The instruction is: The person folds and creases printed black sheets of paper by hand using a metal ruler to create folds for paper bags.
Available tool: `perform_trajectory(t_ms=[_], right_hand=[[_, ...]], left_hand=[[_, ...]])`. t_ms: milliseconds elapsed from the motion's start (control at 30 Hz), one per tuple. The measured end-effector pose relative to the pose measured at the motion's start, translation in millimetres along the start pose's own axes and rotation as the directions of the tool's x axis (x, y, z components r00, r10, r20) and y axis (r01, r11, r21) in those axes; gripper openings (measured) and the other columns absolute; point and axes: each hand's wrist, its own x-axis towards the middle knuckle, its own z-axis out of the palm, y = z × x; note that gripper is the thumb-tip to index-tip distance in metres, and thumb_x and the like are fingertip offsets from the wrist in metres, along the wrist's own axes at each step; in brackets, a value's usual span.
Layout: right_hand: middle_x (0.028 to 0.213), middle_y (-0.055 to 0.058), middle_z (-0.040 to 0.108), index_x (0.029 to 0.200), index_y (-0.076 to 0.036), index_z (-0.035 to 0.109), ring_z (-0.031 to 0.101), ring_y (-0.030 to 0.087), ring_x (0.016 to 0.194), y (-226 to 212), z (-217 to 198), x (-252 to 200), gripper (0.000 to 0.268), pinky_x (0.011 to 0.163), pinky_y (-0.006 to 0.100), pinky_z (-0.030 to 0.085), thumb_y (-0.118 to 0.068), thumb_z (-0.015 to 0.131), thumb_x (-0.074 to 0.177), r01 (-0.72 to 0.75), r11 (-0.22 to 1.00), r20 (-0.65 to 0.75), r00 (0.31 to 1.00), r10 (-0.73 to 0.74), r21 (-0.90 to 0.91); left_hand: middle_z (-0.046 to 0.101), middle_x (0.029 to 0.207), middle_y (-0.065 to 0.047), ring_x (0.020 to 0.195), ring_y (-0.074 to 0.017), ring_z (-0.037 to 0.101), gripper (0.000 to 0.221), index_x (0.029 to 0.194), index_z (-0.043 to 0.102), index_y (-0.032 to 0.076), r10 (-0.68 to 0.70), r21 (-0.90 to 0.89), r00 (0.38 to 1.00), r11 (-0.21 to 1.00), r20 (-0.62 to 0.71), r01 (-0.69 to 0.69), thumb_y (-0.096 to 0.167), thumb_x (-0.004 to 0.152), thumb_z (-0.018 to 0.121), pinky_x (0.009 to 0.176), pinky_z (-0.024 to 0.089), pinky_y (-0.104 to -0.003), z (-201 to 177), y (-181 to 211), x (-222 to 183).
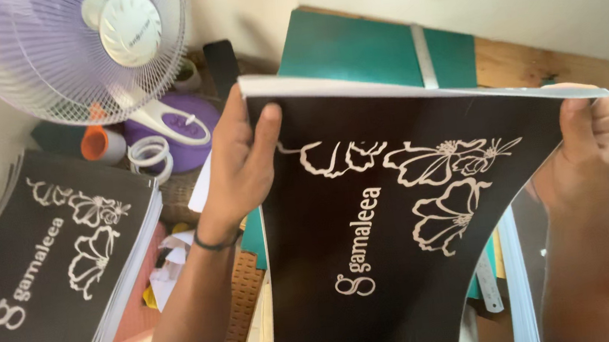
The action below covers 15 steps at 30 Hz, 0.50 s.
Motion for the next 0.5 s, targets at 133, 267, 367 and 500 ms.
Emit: perform_trajectory(t_ms=[133, 267, 367, 500], right_hand=[[0.102, 0.003, 0.067, 0.121, 0.005, 0.067, 0.059, 0.007, 0.09, -20.9, 8.5, -13.8, 0.019, 0.087, 0.021, 0.047, -0.013, 0.063, 0.121, 0.079, 0.987, 0.004, 0.997, -0.079, -0.138], [0.097, -0.004, 0.063, 0.123, 0.004, 0.067, 0.05, 0.0, 0.085, -39.3, 19.1, -30.2, 0.019, 0.077, 0.016, 0.037, -0.012, 0.061, 0.116, 0.124, 0.958, -0.043, 0.989, -0.14, -0.259], [0.092, -0.006, 0.062, 0.118, 0.003, 0.067, 0.049, 0.0, 0.082, -57.7, 29.2, -38.3, 0.019, 0.077, 0.017, 0.038, -0.013, 0.057, 0.116, 0.079, 0.989, -0.019, 0.996, -0.082, -0.126], [0.081, -0.01, 0.052, 0.116, 0.002, 0.069, 0.039, -0.002, 0.074, -71.3, 31.7, -42.7, 0.02, 0.071, 0.018, 0.031, -0.013, 0.056, 0.117, 0.057, 0.995, 0.012, 0.998, -0.056, -0.086]], left_hand=[[0.063, 0.106, 0.002, 0.088, -0.0028, 0.053, 0.02, 0.126, 0.06, 0.0, -0.105, -0.03, 0.992, 0.994, -0.068, 0.103, 0.009, 0.108, 0.055, 0.071, 0.046, -0.019, -5.1, 14.3, -4.7], [0.059, 0.086, 0.005, 0.078, -0.0015, 0.046, 0.018, 0.111, 0.066, -0.003, -0.027, 0.062, 0.99, 0.997, -0.141, 0.036, 0.013, 0.116, 0.06, 0.073, 0.037, -0.019, -19.2, 28.2, -17.3], [0.062, 0.087, 0.005, 0.078, -0.0009, 0.049, 0.023, 0.108, 0.066, -0.006, -0.053, 0.012, 0.983, 0.998, -0.173, 0.056, 0.014, 0.119, 0.06, 0.07, 0.037, -0.016, -15.9, 42.6, -24.1], [0.07, 0.097, 0.001, 0.086, -0.0008, 0.057, 0.023, 0.117, 0.066, -0.007, -0.019, -0.022, 0.987, 1.0, -0.157, 0.016, 0.015, 0.118, 0.058, 0.081, 0.044, -0.017, -11.1, 58.8, -26.5]])
